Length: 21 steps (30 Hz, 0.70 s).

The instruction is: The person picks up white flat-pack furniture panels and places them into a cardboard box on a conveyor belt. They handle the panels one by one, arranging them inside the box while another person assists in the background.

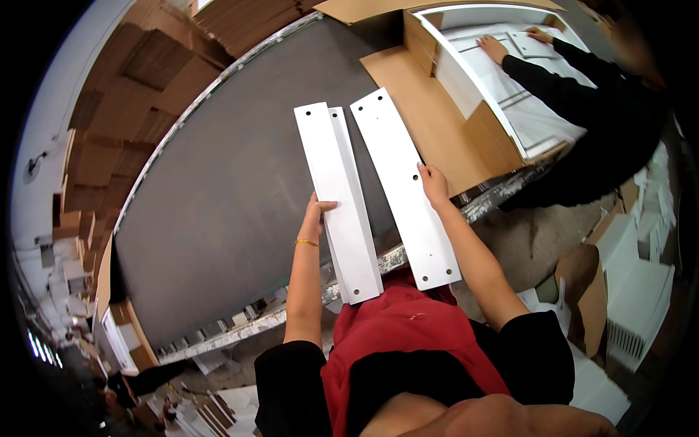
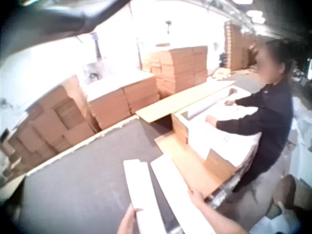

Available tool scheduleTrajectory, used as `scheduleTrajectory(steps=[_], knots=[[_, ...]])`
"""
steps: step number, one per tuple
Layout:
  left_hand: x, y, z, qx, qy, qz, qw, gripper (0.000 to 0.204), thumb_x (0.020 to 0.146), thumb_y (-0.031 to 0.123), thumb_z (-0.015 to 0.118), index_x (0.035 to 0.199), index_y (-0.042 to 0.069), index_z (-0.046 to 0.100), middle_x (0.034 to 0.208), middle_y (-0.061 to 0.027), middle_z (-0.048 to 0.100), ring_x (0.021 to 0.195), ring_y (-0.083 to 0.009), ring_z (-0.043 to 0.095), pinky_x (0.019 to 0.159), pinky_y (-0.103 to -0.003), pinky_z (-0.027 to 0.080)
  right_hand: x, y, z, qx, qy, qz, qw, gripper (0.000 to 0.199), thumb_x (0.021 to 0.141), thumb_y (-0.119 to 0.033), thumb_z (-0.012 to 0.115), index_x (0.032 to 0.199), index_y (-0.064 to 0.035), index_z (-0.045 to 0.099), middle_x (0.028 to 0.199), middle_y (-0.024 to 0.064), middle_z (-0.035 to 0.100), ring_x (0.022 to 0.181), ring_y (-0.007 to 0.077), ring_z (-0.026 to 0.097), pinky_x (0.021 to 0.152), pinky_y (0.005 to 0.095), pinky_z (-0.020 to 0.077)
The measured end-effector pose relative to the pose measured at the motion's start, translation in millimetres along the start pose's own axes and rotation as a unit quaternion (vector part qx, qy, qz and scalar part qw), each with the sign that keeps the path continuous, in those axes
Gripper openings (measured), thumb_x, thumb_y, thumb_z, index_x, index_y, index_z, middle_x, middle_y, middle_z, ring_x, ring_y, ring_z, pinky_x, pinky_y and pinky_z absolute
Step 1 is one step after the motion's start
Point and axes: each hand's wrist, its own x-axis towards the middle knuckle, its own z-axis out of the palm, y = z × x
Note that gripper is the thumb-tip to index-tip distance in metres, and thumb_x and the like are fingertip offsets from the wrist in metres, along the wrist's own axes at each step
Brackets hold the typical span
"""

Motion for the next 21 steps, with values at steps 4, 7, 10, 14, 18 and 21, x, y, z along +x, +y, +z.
scheduleTrajectory(steps=[4,7,10,14,18,21], knots=[[-6.4,-11.4,5.4,0.378,0.224,0.098,0.893,0.061,0.071,0.013,0.06,0.128,0.005,0.039,0.125,-0.018,0.042,0.118,-0.0335,0.037,0.096,-0.041,0.033,19.6,-21.7,28.6,0.004,-0.032,-0.003,0.999,0.041,0.086,-0.041,0.046,0.097,-0.0045,0.059,0.081,0.0163,0.062,0.078,0.0342,0.058,0.071,0.0395,0.045],[-14.2,-13.9,24.1,0.51,0.301,0.148,0.792,0.061,0.073,0.023,0.062,0.129,0.01,0.04,0.134,-0.0198,0.031,0.127,-0.0365,0.022,0.101,-0.045,0.024,16.2,-13.7,41.7,-0.044,-0.029,-0.05,0.997,0.041,0.087,-0.035,0.047,0.114,-0.0056,0.054,0.108,0.0173,0.055,0.095,0.0336,0.053,0.079,0.04,0.0433],[-28.1,-40.8,13.8,0.449,0.289,0.174,0.827,0.059,0.074,0.027,0.062,0.128,0.013,0.043,0.135,-0.0196,0.03,0.128,-0.0378,0.022,0.1,-0.049,0.023,-4.8,-19.3,34.6,-0.155,-0.041,-0.149,0.976,0.04,0.085,-0.029,0.052,0.118,-0.0062,0.052,0.128,0.0154,0.038,0.113,0.0334,0.04,0.086,0.0415,0.0389],[-77.7,-83.0,9.6,0.453,0.299,0.173,0.822,0.053,0.075,0.028,0.062,0.123,0.013,0.047,0.133,-0.0191,0.033,0.126,-0.0377,0.025,0.099,-0.047,0.026,-63.6,-45.3,16.4,-0.153,-0.121,-0.343,0.919,0.036,0.078,-0.018,0.058,0.113,-0.0073,0.056,0.13,0.0138,0.034,0.117,0.0323,0.035,0.089,0.0427,0.0361],[-154.1,-156.0,-17.8,0.419,0.363,0.21,0.806,0.047,0.077,0.03,0.059,0.12,0.013,0.049,0.13,-0.0187,0.037,0.121,-0.0392,0.031,0.098,-0.045,0.029,-148.2,-67.3,16.8,-0.003,-0.236,-0.486,0.842,0.031,0.073,-0.005,0.057,0.104,-0.0058,0.057,0.122,0.0144,0.044,0.107,0.0328,0.045,0.089,0.0398,0.038],[-229.7,-212.1,-37.0,0.424,0.324,0.113,0.838,0.048,0.08,0.035,0.054,0.121,0.011,0.048,0.125,-0.0197,0.042,0.119,-0.0343,0.037,0.098,-0.042,0.03,-214.8,-67.0,41.4,0.008,-0.394,-0.494,0.775,0.032,0.073,-0.01,0.059,0.104,-0.0061,0.057,0.113,0.0122,0.051,0.097,0.0299,0.052,0.082,0.0375,0.0417]])
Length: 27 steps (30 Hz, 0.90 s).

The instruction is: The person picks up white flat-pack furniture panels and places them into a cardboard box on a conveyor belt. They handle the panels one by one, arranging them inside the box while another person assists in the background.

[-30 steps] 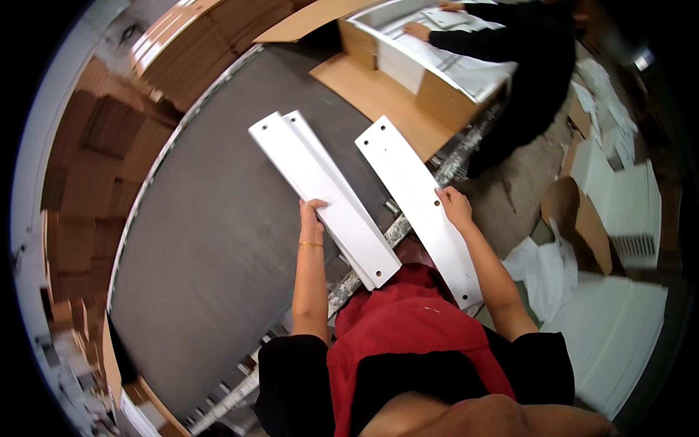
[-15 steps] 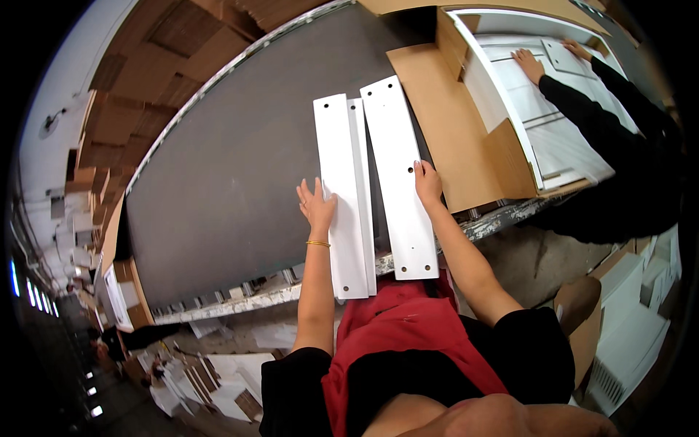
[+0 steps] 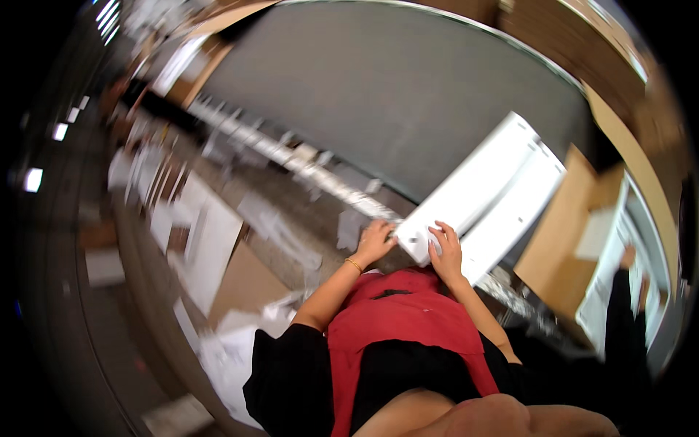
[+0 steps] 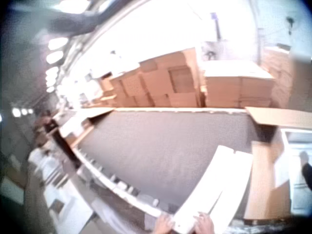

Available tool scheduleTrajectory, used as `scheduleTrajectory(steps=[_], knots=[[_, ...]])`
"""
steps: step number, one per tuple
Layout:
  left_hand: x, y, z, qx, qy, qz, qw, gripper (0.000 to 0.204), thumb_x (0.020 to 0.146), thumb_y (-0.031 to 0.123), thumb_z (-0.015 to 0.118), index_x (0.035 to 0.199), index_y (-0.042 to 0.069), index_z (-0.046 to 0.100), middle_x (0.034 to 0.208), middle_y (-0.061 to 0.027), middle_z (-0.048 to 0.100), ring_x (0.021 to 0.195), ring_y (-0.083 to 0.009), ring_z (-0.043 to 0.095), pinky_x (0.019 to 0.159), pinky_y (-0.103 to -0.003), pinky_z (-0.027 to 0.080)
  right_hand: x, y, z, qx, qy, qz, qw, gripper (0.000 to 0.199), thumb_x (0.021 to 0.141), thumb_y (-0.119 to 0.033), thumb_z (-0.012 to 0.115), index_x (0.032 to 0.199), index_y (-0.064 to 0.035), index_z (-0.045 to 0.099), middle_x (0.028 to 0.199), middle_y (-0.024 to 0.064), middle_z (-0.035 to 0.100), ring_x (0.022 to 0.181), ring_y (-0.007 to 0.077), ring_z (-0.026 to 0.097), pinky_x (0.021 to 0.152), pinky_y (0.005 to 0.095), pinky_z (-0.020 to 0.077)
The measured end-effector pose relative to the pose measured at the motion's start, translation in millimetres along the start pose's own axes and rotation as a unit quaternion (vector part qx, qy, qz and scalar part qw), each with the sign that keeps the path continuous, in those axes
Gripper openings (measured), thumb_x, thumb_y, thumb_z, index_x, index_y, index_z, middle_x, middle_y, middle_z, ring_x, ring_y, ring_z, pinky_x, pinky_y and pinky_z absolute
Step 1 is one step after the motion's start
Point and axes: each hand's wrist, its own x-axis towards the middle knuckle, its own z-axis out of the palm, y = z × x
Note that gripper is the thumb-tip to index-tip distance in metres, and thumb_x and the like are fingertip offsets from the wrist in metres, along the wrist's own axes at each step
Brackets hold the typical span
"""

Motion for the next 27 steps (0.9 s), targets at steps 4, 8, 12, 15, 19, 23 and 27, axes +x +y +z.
scheduleTrajectory(steps=[4,8,12,15,19,23,27], knots=[[-131.5,-149.7,30.8,-0.226,-0.134,-0.074,0.962,0.046,0.082,0.037,0.05,0.118,0.008,0.05,0.117,-0.0167,0.051,0.109,-0.0311,0.048,0.093,-0.037,0.037,9.6,-59.8,94.1,0.067,-0.352,0.033,0.933,0.034,0.08,-0.026,0.057,0.108,-0.0059,0.056,0.098,0.0128,0.059,0.088,0.0285,0.058,0.076,0.0353,0.0454],[-291.8,-286.2,110.6,-0.271,-0.142,-0.211,0.928,0.041,0.082,0.034,0.048,0.111,0.006,0.054,0.108,-0.0159,0.057,0.098,-0.0308,0.055,0.086,-0.036,0.042,20.8,-109.9,186.5,-0.043,-0.524,-0.101,0.845,0.041,0.08,-0.033,0.056,0.112,-0.0072,0.055,0.099,0.0127,0.061,0.089,0.0272,0.059,0.076,0.0352,0.0459],[-413.1,-344.5,149.8,-0.257,-0.222,-0.433,0.835,0.038,0.082,0.033,0.048,0.107,0.005,0.056,0.102,-0.0159,0.059,0.092,-0.0299,0.057,0.082,-0.037,0.044,26.7,-127.3,287.0,-0.034,-0.55,-0.012,0.834,0.039,0.082,-0.029,0.055,0.112,-0.0044,0.055,0.099,0.014,0.062,0.09,0.0281,0.059,0.078,0.0342,0.0458],[-425.6,-385.1,143.7,-0.168,-0.243,-0.356,0.886,0.037,0.082,0.032,0.048,0.103,0.004,0.058,0.098,-0.0159,0.061,0.088,-0.0292,0.059,0.08,-0.037,0.045,22.1,-25.8,347.5,-0.056,-0.43,0.033,0.901,0.039,0.082,-0.029,0.057,0.11,-0.0019,0.056,0.103,0.0144,0.061,0.093,0.0243,0.06,0.08,0.032,0.0459],[-390.3,-409.8,73.8,-0.491,0.053,-0.59,0.639,0.032,0.08,0.028,0.048,0.091,0.002,0.061,0.083,-0.0136,0.064,0.07,-0.025,0.06,0.067,-0.036,0.047,36.1,6.7,348.3,-0.126,-0.499,0.269,0.814,0.03,0.08,-0.031,0.055,0.076,-0.0018,0.063,0.067,0.0109,0.062,0.059,0.0235,0.059,0.054,0.0356,0.0457],[-357.2,-468.0,64.6,-0.481,0.285,-0.521,0.645,0.035,0.08,0.027,0.049,0.103,0.003,0.06,0.083,-0.0122,0.064,0.069,-0.0219,0.06,0.063,-0.033,0.047,72.1,-1.2,381.8,-0.182,-0.535,0.36,0.742,0.028,0.08,-0.028,0.053,0.074,-0.0021,0.062,0.066,0.0109,0.061,0.059,0.0239,0.058,0.055,0.0365,0.0454],[-320.0,-524.2,-11.2,-0.507,0.272,-0.497,0.649,0.036,0.082,0.025,0.052,0.107,0.0,0.057,0.094,-0.0125,0.063,0.085,-0.0196,0.06,0.076,-0.029,0.045,144.1,-2.8,486.6,-0.203,-0.562,0.359,0.717,0.026,0.081,-0.025,0.052,0.072,-0.0023,0.061,0.066,0.011,0.061,0.06,0.0244,0.058,0.055,0.0375,0.0452]])
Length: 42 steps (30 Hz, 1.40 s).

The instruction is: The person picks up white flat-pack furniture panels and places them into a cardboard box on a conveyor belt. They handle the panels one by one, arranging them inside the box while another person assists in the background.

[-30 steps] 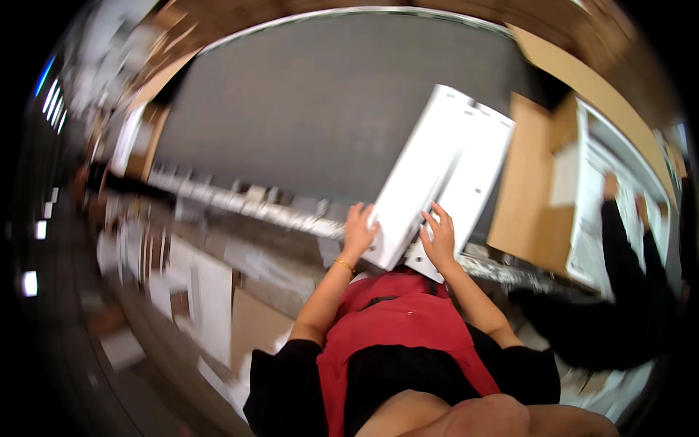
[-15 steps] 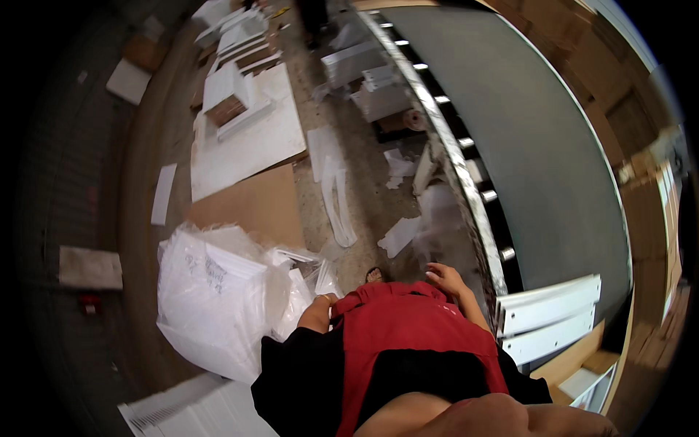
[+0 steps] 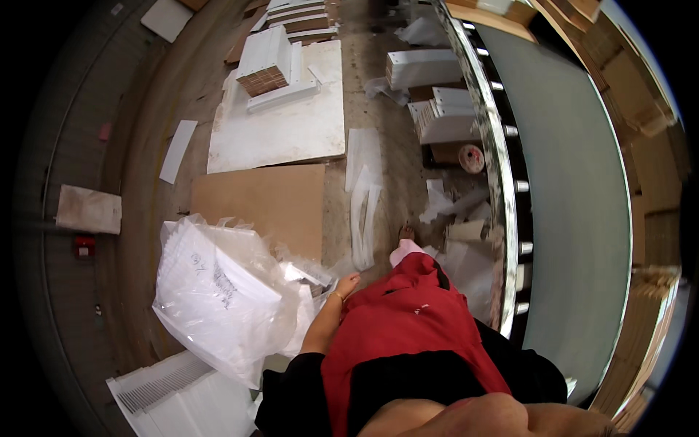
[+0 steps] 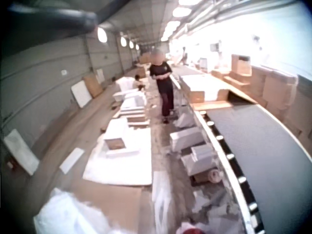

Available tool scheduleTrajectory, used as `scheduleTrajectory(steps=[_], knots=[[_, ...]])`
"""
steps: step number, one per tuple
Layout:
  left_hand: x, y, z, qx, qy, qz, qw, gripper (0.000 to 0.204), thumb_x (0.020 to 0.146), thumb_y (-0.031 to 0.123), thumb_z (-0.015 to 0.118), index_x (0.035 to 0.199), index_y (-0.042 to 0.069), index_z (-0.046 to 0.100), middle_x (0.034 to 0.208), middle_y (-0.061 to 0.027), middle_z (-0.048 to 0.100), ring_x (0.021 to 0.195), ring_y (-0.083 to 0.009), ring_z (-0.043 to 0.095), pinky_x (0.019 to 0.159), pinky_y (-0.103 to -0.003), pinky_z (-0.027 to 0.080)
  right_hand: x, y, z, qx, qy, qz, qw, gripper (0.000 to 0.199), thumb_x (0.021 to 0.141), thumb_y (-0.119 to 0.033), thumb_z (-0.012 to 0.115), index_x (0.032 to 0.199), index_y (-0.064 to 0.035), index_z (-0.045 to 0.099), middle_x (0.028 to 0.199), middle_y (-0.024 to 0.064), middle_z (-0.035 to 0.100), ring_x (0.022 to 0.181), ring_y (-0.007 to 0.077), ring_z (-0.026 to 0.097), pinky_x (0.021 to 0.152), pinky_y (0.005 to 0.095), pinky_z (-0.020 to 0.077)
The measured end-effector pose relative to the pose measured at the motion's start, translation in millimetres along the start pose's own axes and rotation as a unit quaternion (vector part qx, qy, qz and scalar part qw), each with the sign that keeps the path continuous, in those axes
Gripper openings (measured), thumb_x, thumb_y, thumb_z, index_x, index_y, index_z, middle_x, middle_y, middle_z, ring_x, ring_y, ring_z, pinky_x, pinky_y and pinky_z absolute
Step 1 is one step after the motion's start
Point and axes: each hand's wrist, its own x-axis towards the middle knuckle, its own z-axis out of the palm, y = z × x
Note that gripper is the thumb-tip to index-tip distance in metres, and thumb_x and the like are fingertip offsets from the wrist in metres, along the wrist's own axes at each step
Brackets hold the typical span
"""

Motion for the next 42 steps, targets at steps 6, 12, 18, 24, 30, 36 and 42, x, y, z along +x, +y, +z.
scheduleTrajectory(steps=[6,12,18,24,30,36,42], knots=[[26.9,45.3,-45.0,-0.26,0.097,-0.121,0.953,0.041,0.082,0.028,0.051,0.12,0.011,0.051,0.088,-0.0058,0.062,0.081,-0.0185,0.058,0.07,-0.034,0.046,125.1,-272.4,-85.4,-0.057,0.01,-0.12,0.991,0.023,0.082,-0.021,0.05,0.07,-0.0027,0.059,0.066,0.011,0.06,0.061,0.0251,0.057,0.056,0.0389,0.0449],[22.6,16.2,-70.4,-0.233,0.115,-0.262,0.929,0.037,0.083,0.034,0.047,0.113,0.014,0.052,0.092,-0.0063,0.058,0.078,-0.0217,0.056,0.065,-0.039,0.044,143.1,-632.4,-129.0,-0.005,0.031,-0.44,0.898,0.029,0.086,-0.022,0.051,0.105,-0.0013,0.057,0.078,0.0039,0.062,0.064,0.01,0.055,0.058,0.0247,0.0436],[117.5,94.0,-129.9,-0.115,0.067,-0.301,0.944,0.038,0.084,0.032,0.045,0.114,0.009,0.052,0.101,-0.0133,0.056,0.09,-0.0279,0.054,0.074,-0.04,0.043,170.3,-788.1,-137.1,0.016,0.025,-0.391,0.92,0.023,0.084,-0.02,0.052,0.095,-0.0005,0.059,0.072,0.0045,0.061,0.059,0.0115,0.055,0.054,0.0248,0.0433],[413.1,278.1,-311.1,0.034,0.203,-0.034,0.978,0.04,0.086,0.03,0.044,0.115,0.004,0.052,0.11,-0.0202,0.054,0.101,-0.0342,0.052,0.083,-0.042,0.041,219.9,-783.5,-156.7,-0.038,-0.037,-0.128,0.99,0.018,0.082,-0.02,0.052,0.083,-0.0046,0.061,0.063,0.0059,0.058,0.045,0.0141,0.051,0.036,0.0273,0.0365],[631.2,639.4,-447.7,0.05,0.2,0.181,0.962,0.033,0.087,0.026,0.052,0.114,0.007,0.054,0.101,-0.0145,0.062,0.094,-0.0253,0.059,0.082,-0.03,0.044,235.4,-819.0,-186.2,0.168,0.029,-0.086,0.982,0.017,0.08,-0.019,0.054,0.085,-0.004,0.06,0.061,0.0047,0.056,0.043,0.0114,0.047,0.036,0.0236,0.0332],[710.7,743.5,-461.6,0.102,0.154,0.164,0.969,0.034,0.088,0.026,0.051,0.115,0.007,0.054,0.101,-0.0156,0.061,0.095,-0.0237,0.059,0.082,-0.03,0.044,279.9,-948.2,-237.5,0.195,0.096,0.081,0.973,0.023,0.082,-0.024,0.055,0.097,-0.0086,0.059,0.075,0.0035,0.063,0.06,0.0125,0.058,0.047,0.0291,0.0415],[707.3,598.4,-463.1,0.05,0.072,-0.098,0.991,0.038,0.087,0.032,0.043,0.106,0.003,0.058,0.1,-0.0189,0.061,0.094,-0.0324,0.057,0.081,-0.037,0.043,348.4,-1164.8,-309.2,0.109,0.036,-0.029,0.993,0.024,0.084,-0.031,0.053,0.097,-0.0115,0.058,0.081,0.002,0.064,0.065,0.0113,0.057,0.054,0.0296,0.0418]])
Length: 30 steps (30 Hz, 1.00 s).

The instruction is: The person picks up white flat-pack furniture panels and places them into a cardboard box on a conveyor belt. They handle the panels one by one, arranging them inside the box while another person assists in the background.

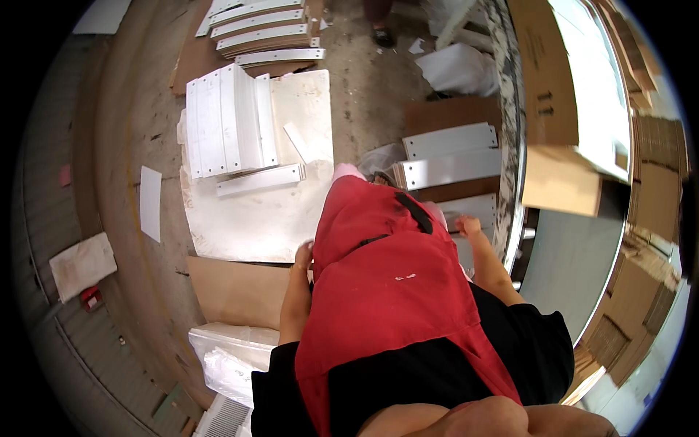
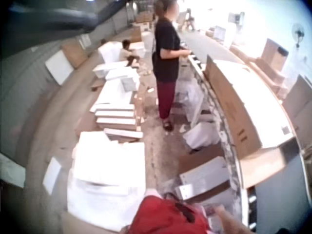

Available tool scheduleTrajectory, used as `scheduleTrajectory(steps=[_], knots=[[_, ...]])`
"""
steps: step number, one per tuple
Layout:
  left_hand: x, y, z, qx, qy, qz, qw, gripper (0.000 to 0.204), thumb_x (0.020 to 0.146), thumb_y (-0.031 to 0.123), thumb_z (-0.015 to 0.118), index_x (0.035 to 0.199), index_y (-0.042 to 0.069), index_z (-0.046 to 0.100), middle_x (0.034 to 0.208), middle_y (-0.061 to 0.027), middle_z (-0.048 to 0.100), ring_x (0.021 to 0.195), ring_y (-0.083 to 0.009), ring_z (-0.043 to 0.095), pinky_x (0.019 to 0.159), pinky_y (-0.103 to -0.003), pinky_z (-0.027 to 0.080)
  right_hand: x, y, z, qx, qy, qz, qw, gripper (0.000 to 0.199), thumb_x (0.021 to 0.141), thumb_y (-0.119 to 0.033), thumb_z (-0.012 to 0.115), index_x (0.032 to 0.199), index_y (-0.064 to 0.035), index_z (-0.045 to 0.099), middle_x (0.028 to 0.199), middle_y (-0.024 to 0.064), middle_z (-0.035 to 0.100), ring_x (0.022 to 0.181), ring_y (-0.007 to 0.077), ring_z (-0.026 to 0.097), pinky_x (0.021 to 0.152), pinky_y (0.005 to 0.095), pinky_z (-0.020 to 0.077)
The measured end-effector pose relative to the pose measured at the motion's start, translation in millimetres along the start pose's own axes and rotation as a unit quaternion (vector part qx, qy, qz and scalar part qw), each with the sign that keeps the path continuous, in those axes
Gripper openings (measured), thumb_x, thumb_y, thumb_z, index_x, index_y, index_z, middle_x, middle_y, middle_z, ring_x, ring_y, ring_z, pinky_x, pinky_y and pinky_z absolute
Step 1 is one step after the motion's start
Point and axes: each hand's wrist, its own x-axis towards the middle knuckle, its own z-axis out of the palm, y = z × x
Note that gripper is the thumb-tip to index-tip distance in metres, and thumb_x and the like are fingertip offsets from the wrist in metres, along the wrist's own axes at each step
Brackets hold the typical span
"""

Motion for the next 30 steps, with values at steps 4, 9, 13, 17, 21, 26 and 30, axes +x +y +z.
scheduleTrajectory(steps=[4,9,13,17,21,26,30], knots=[[-19.3,-27.3,-20.7,0.012,-0.033,-0.152,0.988,0.039,0.087,0.034,0.043,0.106,0.002,0.058,0.097,-0.0197,0.061,0.093,-0.0327,0.057,0.08,-0.037,0.043,18.8,-191.4,32.8,0.025,0.029,-0.13,0.991,0.031,0.086,-0.027,0.051,0.105,-0.0031,0.056,0.087,0.0039,0.064,0.069,0.01,0.057,0.055,0.0251,0.0421],[38.1,9.3,-32.9,-0.06,-0.046,-0.187,0.98,0.04,0.087,0.034,0.043,0.106,0.002,0.058,0.098,-0.0196,0.061,0.094,-0.0327,0.057,0.081,-0.037,0.043,57.7,-353.7,75.5,0.016,0.003,-0.186,0.982,0.03,0.087,-0.028,0.051,0.105,-0.0055,0.057,0.088,0.0031,0.064,0.072,0.0098,0.057,0.058,0.025,0.0424],[180.4,115.6,-124.3,-0.235,-0.031,-0.062,0.97,0.04,0.087,0.034,0.043,0.106,0.002,0.058,0.099,-0.0194,0.061,0.094,-0.0328,0.057,0.081,-0.036,0.043,68.4,-390.9,98.4,-0.054,-0.055,-0.127,0.989,0.032,0.085,-0.033,0.054,0.103,-0.0071,0.057,0.09,0.0036,0.064,0.071,0.0111,0.059,0.057,0.0238,0.0424],[301.3,299.1,-218.6,-0.005,0.126,0.077,0.989,0.038,0.086,0.03,0.047,0.109,0.002,0.057,0.103,-0.0195,0.059,0.098,-0.0318,0.055,0.084,-0.034,0.042,84.0,-441.1,106.5,-0.046,-0.054,-0.114,0.991,0.035,0.085,-0.033,0.055,0.107,-0.0056,0.056,0.085,0.0041,0.064,0.067,0.0116,0.058,0.055,0.025,0.043],[393.6,436.2,-296.4,-0.088,0.14,0.145,0.976,0.032,0.085,0.019,0.049,0.113,0.003,0.054,0.096,-0.0142,0.062,0.087,-0.0221,0.058,0.079,-0.03,0.044,105.1,-477.7,92.0,-0.024,-0.023,-0.108,0.994,0.032,0.085,-0.03,0.054,0.104,-0.0045,0.058,0.079,0.0039,0.063,0.062,0.0107,0.054,0.052,0.0252,0.0427],[480.2,522.2,-321.1,-0.134,0.131,0.203,0.961,0.033,0.085,0.024,0.052,0.113,0.007,0.055,0.093,-0.0145,0.063,0.087,-0.0234,0.06,0.077,-0.031,0.045,154.4,-513.8,65.5,-0.09,0.046,-0.115,0.988,0.026,0.085,-0.027,0.052,0.093,-0.0042,0.06,0.071,0.0034,0.061,0.058,0.0126,0.054,0.049,0.0251,0.0422],[517.7,486.2,-282.4,-0.044,0.102,0.049,0.993,0.033,0.083,0.029,0.047,0.1,0.005,0.061,0.093,-0.0193,0.061,0.086,-0.0322,0.059,0.077,-0.037,0.045,210.7,-599.6,26.7,-0.184,0.046,-0.087,0.978,0.023,0.082,-0.026,0.052,0.087,-0.0055,0.06,0.072,0.0054,0.062,0.06,0.016,0.056,0.052,0.0289,0.0436]])
